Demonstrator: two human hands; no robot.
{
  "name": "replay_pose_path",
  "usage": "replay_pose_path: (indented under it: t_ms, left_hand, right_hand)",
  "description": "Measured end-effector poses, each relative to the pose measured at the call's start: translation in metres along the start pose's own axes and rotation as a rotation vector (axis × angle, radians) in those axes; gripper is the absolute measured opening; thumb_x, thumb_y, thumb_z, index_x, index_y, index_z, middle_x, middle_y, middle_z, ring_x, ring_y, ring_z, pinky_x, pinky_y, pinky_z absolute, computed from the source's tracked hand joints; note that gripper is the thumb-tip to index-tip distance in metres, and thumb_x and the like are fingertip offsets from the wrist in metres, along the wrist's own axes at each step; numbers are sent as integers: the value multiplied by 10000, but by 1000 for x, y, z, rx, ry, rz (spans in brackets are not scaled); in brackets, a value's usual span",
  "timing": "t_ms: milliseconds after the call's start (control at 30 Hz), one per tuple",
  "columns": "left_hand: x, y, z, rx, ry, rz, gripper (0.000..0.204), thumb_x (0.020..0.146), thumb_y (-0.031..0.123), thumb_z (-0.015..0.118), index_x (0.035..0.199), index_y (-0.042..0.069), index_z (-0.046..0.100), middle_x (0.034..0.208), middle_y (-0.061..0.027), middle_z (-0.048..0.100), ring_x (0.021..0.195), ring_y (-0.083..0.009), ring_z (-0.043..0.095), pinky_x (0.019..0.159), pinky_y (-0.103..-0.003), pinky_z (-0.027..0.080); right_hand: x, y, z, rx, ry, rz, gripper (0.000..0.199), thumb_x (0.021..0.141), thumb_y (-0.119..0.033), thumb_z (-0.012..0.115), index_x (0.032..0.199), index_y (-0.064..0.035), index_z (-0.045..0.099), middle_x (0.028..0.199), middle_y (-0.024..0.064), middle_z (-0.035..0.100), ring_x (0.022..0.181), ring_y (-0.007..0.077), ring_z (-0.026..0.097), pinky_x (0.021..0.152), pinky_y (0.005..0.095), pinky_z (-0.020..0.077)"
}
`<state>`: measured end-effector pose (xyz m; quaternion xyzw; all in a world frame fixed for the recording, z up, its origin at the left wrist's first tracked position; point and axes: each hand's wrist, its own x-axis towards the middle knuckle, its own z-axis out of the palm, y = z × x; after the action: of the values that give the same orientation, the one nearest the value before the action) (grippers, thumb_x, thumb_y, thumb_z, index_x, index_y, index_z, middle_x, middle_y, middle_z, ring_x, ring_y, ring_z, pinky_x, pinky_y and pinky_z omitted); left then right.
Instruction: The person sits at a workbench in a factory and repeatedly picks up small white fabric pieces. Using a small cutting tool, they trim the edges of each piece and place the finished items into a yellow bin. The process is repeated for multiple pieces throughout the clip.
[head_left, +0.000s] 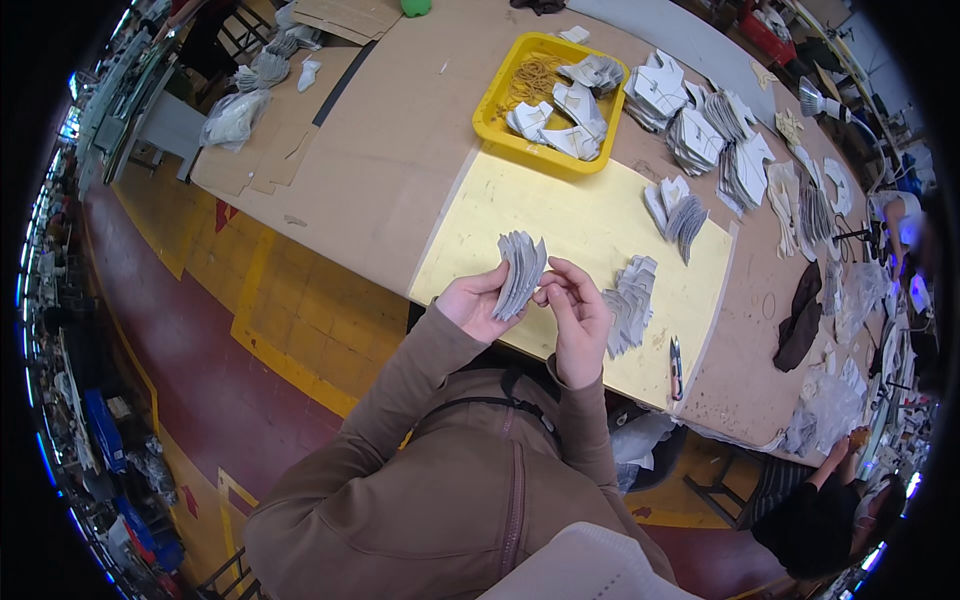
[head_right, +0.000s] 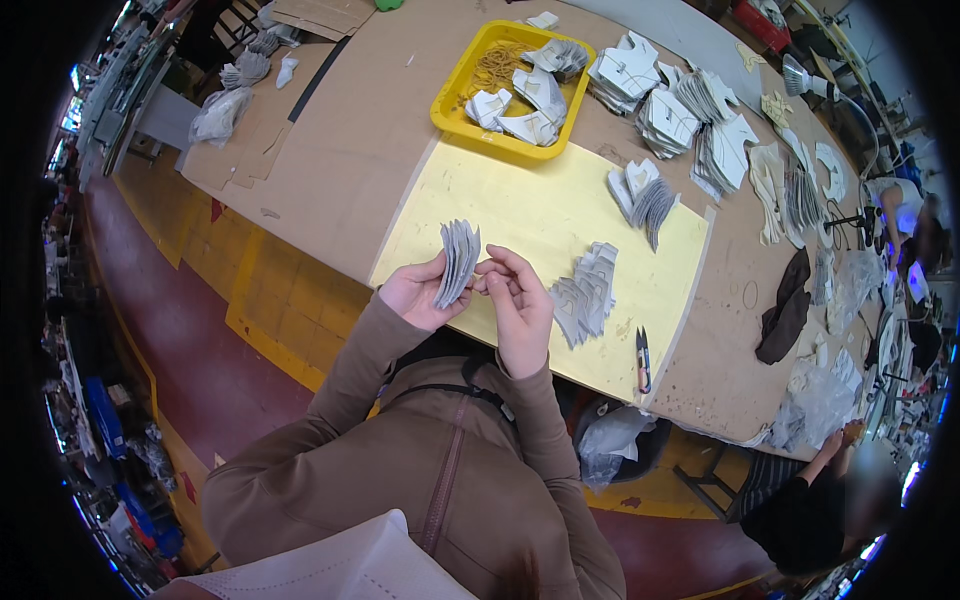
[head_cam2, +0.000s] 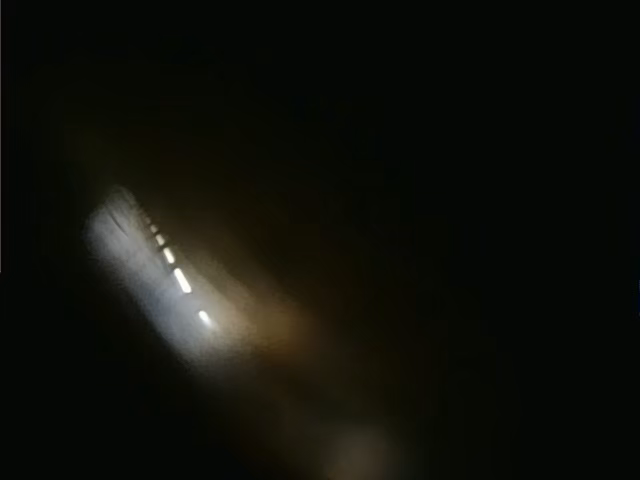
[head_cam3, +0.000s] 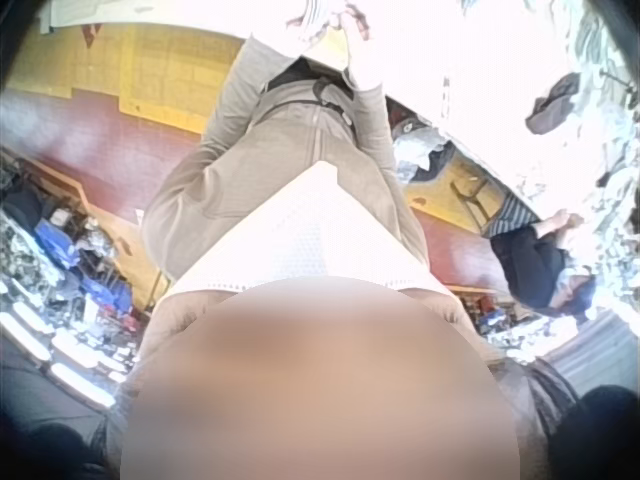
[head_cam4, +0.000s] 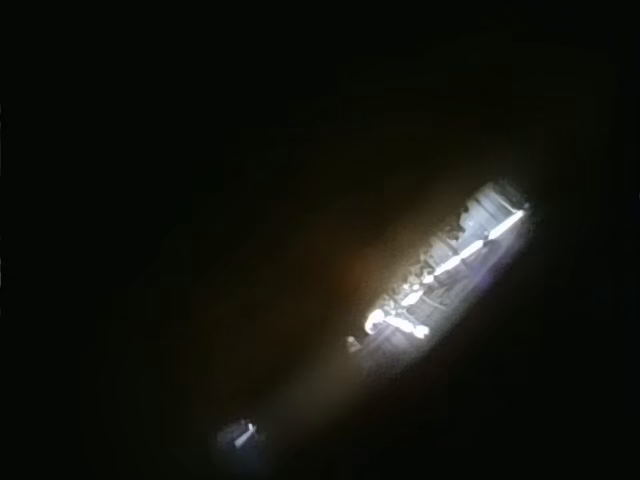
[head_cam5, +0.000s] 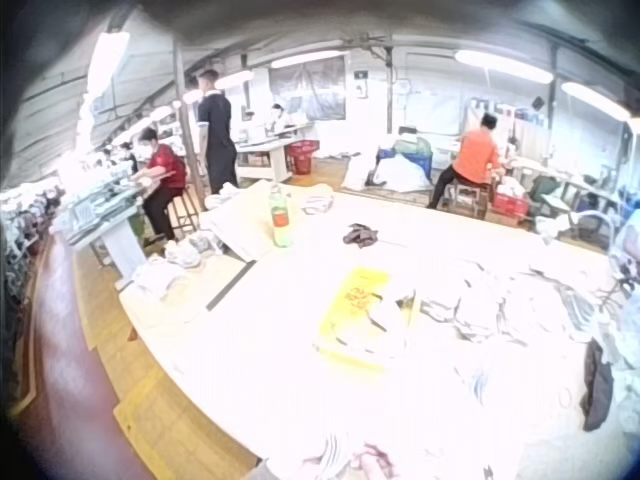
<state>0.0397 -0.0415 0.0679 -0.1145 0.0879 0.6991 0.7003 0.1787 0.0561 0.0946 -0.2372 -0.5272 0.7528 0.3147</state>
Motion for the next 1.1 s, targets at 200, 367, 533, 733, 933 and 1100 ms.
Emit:
replay_pose_path:
  t_ms: [200, 367, 533, 733, 933, 1100]
  left_hand:
    - [2, 2, -7, -50, 12, 29, 327, 1055, 253, 406, 1211, -3, 537, 1064, -150, 643, 915, -234, 619, 865, -352, 511]
    - [1, 2, -2, 37, 29, 139, 311, 1047, 241, 431, 1206, 1, 546, 1106, -140, 625, 959, -229, 605, 879, -354, 501]
    - [8, 14, -3, 1330, 223, 857, 206, 988, 103, 502, 1146, -3, 584, 1119, -127, 610, 1022, -234, 583, 918, -370, 466]
    - [23, 27, -23, 2197, 288, 916, 285, 855, 21, 568, 1139, 42, 590, 1090, -152, 600, 1044, -338, 562, 935, -414, 418]
    - [22, 22, -28, 2223, 231, 968, 358, 854, 23, 567, 1212, 35, 569, 1093, -162, 617, 1072, -354, 553, 959, -430, 401]
    - [22, 24, -30, 2186, 247, 959, 354, 873, 55, 579, 1225, 18, 568, 1094, -166, 632, 1058, -351, 573, 962, -429, 409]
  right_hand:
    - [-1, 2, 0, 4, 10, 15, 317, 965, -6, 527, 1272, 73, 534, 1021, 100, 639, 884, 125, 583, 821, 256, 471]
    - [-12, -9, -8, -56, 41, 21, 312, 956, -1, 531, 1263, 57, 546, 1047, 107, 644, 899, 136, 596, 844, 262, 478]
    - [-21, -59, -44, -186, 192, -51, 290, 935, 31, 532, 1221, 56, 572, 1087, 122, 645, 962, 154, 612, 897, 279, 484]
    - [23, -121, -53, -448, 120, -278, 250, 933, 8, 548, 1175, 52, 594, 1021, 91, 650, 952, 149, 589, 872, 270, 463]
    - [156, -95, -31, -925, -274, -502, 213, 911, -78, 622, 1112, -16, 660, 979, 82, 686, 886, 144, 634, 810, 272, 486]
    - [252, -21, -14, -1188, -292, -431, 233, 871, -152, 630, 1073, -51, 685, 938, 165, 701, 905, 323, 667, 833, 406, 516]
